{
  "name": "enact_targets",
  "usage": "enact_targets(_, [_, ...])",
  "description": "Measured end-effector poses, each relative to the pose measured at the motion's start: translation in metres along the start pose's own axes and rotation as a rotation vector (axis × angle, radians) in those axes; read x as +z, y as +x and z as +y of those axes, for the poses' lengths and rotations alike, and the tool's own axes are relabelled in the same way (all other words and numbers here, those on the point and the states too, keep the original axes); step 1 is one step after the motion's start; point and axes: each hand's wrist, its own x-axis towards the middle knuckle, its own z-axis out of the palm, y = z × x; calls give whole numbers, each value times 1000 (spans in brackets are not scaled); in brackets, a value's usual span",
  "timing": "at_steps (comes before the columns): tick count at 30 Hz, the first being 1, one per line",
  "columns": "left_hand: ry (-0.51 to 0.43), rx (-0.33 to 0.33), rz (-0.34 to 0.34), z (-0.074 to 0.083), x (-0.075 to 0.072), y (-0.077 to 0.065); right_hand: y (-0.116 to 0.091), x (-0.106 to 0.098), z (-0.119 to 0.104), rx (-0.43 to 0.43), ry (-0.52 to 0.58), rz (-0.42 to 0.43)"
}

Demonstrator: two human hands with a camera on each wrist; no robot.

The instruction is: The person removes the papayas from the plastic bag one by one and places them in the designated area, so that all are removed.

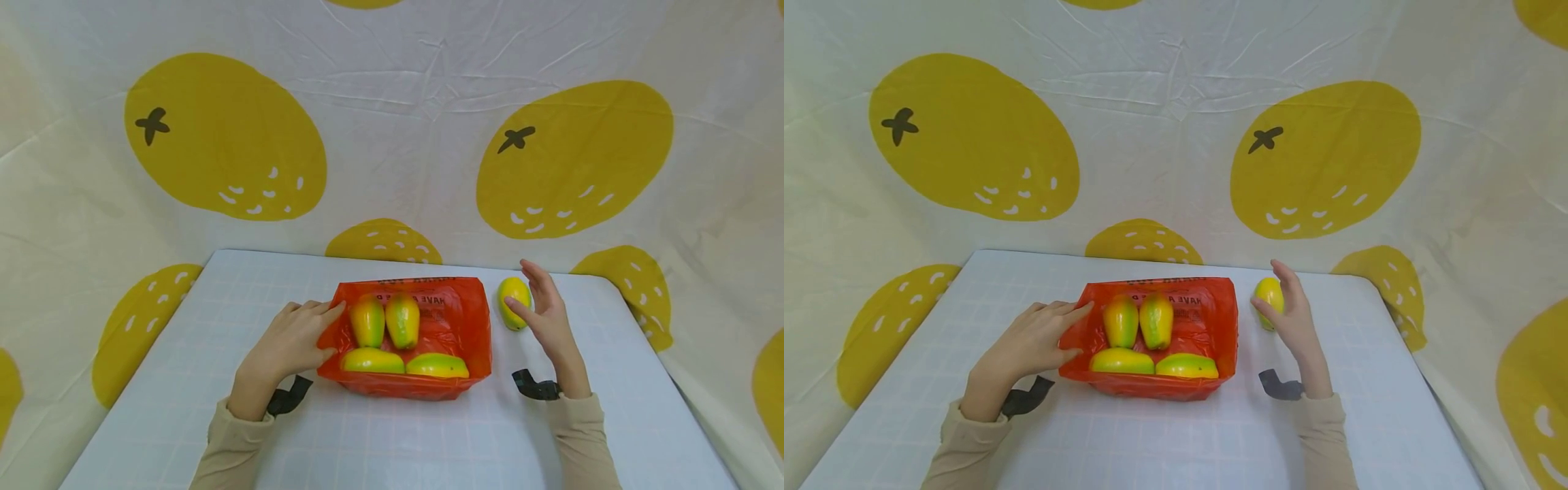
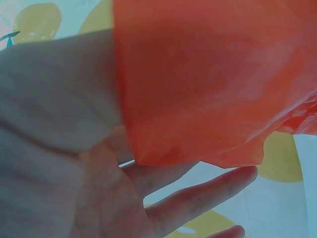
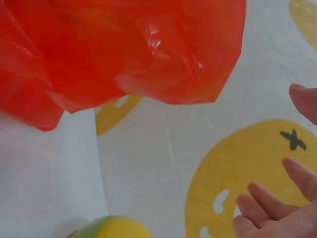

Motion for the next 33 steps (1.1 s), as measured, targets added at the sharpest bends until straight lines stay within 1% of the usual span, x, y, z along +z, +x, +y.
enact_targets(4, [0,-4,-7,0,-1,0,-2,5,-12,-28,-14,-25])
enact_targets(12, [-3,-7,-11,0,-1,0,-7,13,-33,-97,5,-91])
enact_targets(17, [-2,-7,-10,-1,0,-1,-12,19,-44,-160,48,-95])
enact_targets(21, [-2,-12,-19,-1,0,-1,-15,24,-52,-192,59,-130])
enact_targets(25, [-6,-16,-23,1,0,0,-17,27,-61,-180,28,-187])
enact_targets(27, [-8,-18,-22,1,0,0,-16,28,-67,-174,-11,-231])
enact_targets(29, [-11,-17,-20,1,-1,0,-16,29,-74,-174,-59,-281])
enact_targets(33, [-14,-14,-21,0,-1,1,-11,33,-90,-212,-174,-372])
